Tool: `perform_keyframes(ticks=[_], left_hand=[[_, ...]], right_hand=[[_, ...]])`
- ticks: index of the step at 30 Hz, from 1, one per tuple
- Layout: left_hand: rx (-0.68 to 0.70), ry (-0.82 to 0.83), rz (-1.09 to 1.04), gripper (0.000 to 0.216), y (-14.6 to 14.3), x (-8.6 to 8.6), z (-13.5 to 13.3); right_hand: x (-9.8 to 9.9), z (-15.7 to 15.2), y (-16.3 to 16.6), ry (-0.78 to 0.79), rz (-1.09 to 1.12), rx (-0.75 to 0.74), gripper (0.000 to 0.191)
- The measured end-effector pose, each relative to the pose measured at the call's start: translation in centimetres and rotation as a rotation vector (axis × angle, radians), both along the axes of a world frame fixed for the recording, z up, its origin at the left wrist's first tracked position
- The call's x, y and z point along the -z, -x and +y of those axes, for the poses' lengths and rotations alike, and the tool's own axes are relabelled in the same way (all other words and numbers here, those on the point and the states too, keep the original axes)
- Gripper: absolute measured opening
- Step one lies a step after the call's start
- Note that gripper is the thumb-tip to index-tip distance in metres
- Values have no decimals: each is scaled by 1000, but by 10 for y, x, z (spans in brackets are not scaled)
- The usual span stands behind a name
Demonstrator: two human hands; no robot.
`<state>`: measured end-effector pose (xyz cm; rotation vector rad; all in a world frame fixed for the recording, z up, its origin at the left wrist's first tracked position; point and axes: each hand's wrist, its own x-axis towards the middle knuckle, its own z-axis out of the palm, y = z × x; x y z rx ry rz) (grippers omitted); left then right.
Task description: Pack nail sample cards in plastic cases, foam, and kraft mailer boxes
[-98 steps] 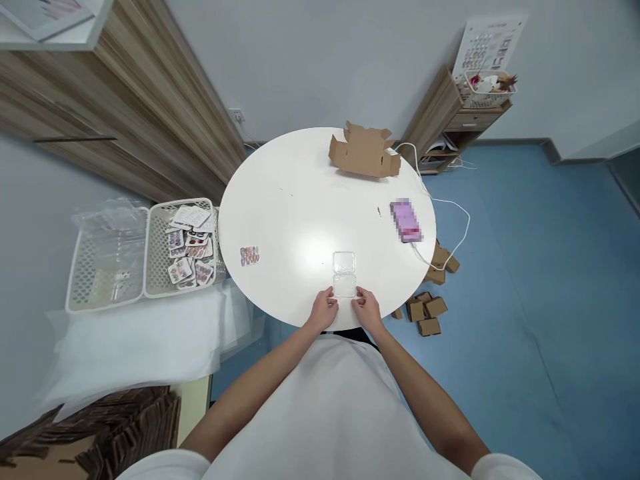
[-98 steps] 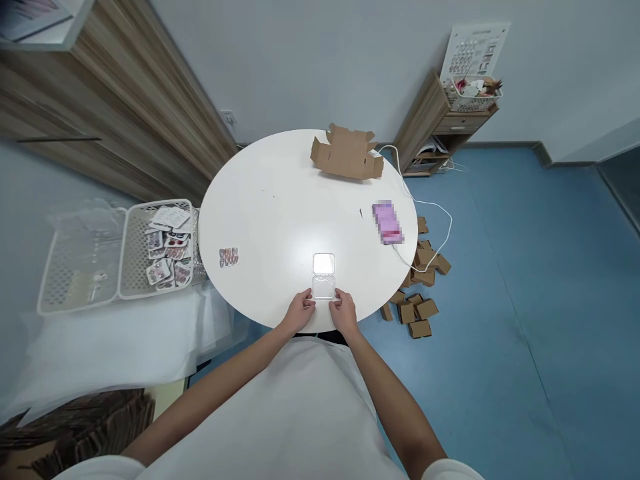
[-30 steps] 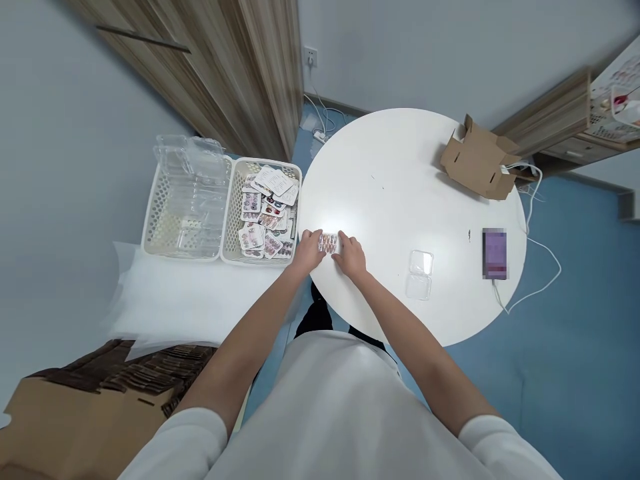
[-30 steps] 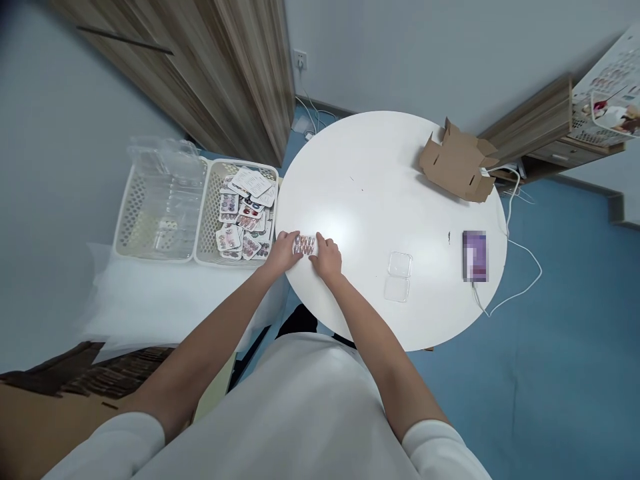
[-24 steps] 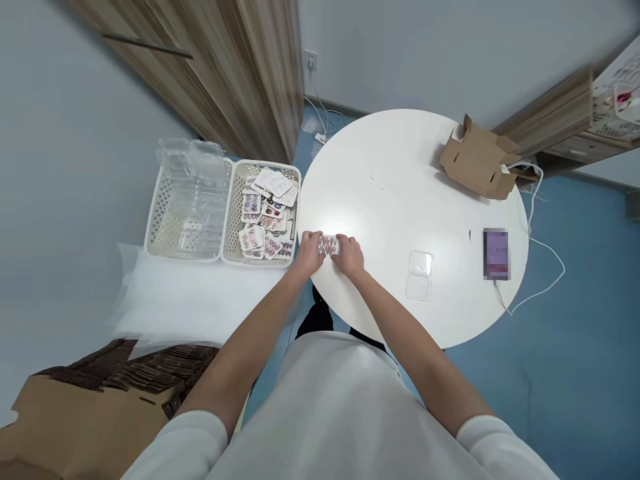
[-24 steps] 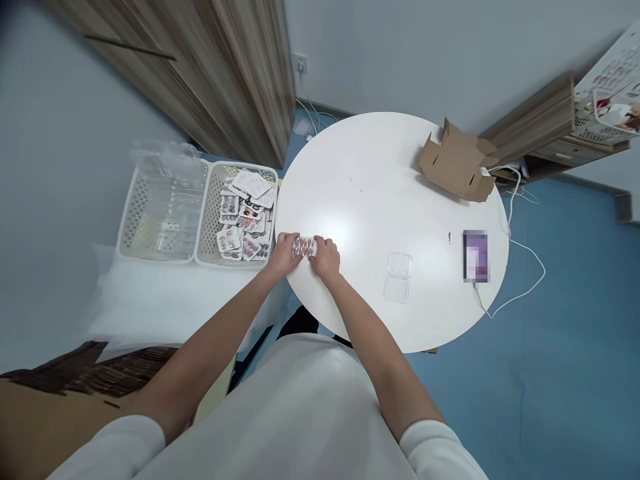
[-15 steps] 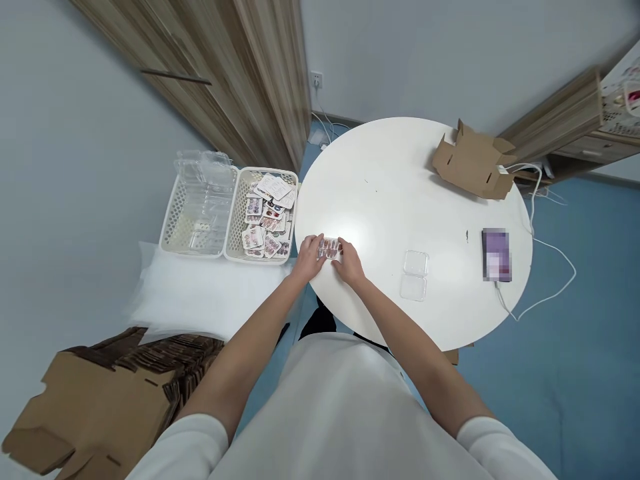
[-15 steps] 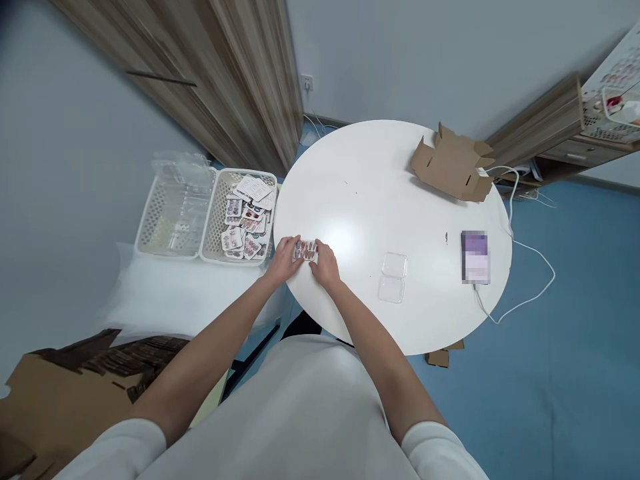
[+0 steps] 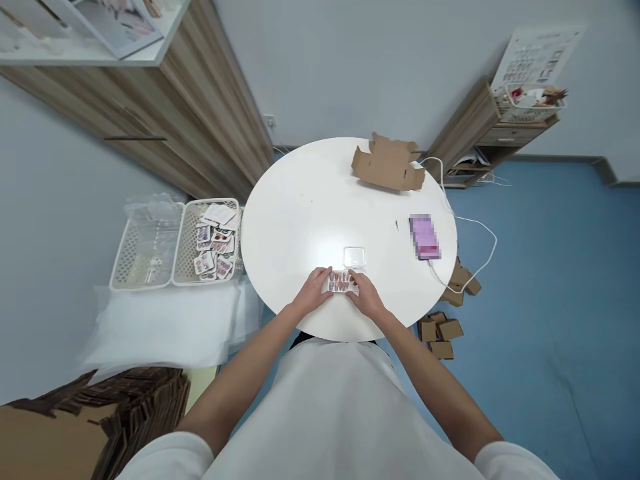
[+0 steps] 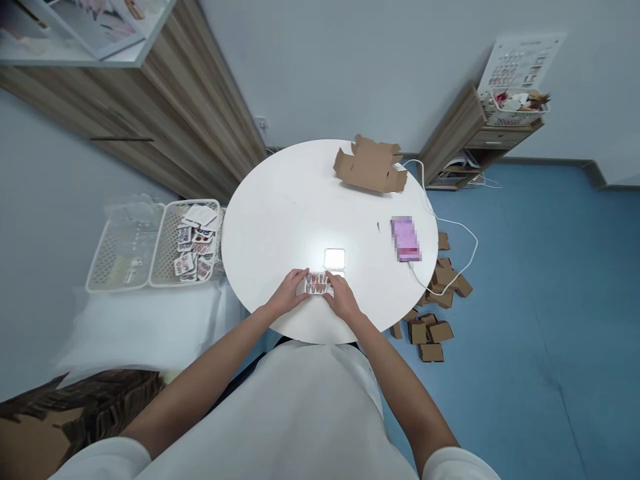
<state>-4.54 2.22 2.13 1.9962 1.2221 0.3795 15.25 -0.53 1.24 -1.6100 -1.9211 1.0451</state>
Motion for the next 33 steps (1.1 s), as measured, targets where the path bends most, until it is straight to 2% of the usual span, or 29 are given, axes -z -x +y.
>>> perform_keyframes(ticks=[4, 9, 13, 19, 26, 33], left_hand=[[27, -36, 64, 67, -37, 6, 4], [-18, -19, 225, 66, -58, 13, 10], [-41, 40, 263, 66, -61, 20, 9], [-78, 102, 161, 71, -61, 31, 5], [-63, 126, 128, 74, -59, 35, 3], [-77, 131, 66, 77, -57, 40, 1]], right_hand=[[7, -5, -40, -6, -39, 50, 58], [17, 4, -56, 82, -68, 42, 59], [25, 9, -55, 129, -76, 25, 59], [33, 9, -54, 98, -98, 39, 58], [34, 11, -55, 68, -121, -4, 61], [32, 11, -53, 96, -134, 18, 61]])
